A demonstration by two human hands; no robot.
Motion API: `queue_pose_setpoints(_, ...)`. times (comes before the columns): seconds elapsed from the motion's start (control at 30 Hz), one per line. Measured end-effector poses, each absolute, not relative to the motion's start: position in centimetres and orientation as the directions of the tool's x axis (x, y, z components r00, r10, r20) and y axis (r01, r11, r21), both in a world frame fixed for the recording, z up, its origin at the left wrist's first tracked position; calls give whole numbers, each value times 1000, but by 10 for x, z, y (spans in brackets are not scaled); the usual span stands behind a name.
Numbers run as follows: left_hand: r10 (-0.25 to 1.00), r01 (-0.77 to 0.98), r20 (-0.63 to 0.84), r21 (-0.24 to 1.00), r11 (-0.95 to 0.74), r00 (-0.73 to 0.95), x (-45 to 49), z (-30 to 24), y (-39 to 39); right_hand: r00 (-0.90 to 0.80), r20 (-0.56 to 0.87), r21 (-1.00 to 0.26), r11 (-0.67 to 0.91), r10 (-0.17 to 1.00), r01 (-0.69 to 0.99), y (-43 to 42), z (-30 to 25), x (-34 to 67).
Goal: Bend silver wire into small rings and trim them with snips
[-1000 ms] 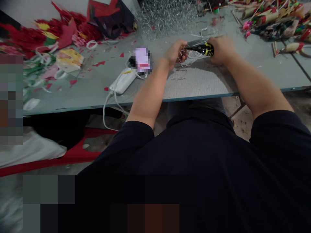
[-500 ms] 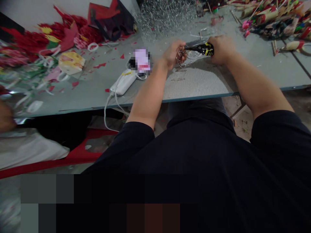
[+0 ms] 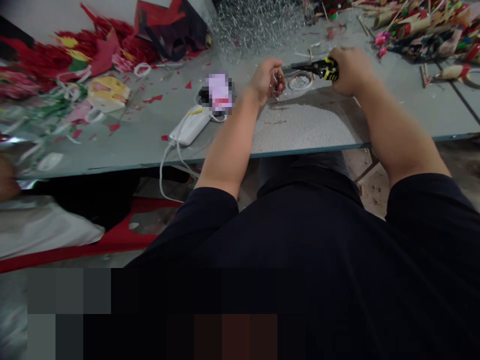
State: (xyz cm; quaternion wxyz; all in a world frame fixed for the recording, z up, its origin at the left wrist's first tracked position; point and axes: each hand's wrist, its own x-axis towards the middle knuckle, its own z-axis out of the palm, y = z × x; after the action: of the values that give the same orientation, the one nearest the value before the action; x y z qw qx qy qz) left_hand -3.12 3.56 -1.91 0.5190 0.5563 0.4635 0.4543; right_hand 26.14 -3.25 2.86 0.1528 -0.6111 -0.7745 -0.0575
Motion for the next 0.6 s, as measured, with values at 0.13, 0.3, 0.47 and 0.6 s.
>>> queue_pose_setpoints(0.13, 984, 79, 45, 995, -59, 174, -33, -18, 34, -278, 298, 26, 284, 913, 959, -32, 28, 257)
queue_pose_setpoints(0.3, 994, 103, 25, 994, -37, 109, -31, -24, 39, -322, 333, 41, 327, 886, 944, -31, 24, 250)
queue_pose_setpoints(0.47, 998, 102, -18, 995, 12, 59, -25, -29, 48, -364, 347, 120, 344, 865, 931, -32, 25, 244)
queue_pose_setpoints(0.6, 988, 37, -42, 999, 36, 147, -30, -33, 59, -395, 326, 213, 340, 859, 916, -36, 29, 240)
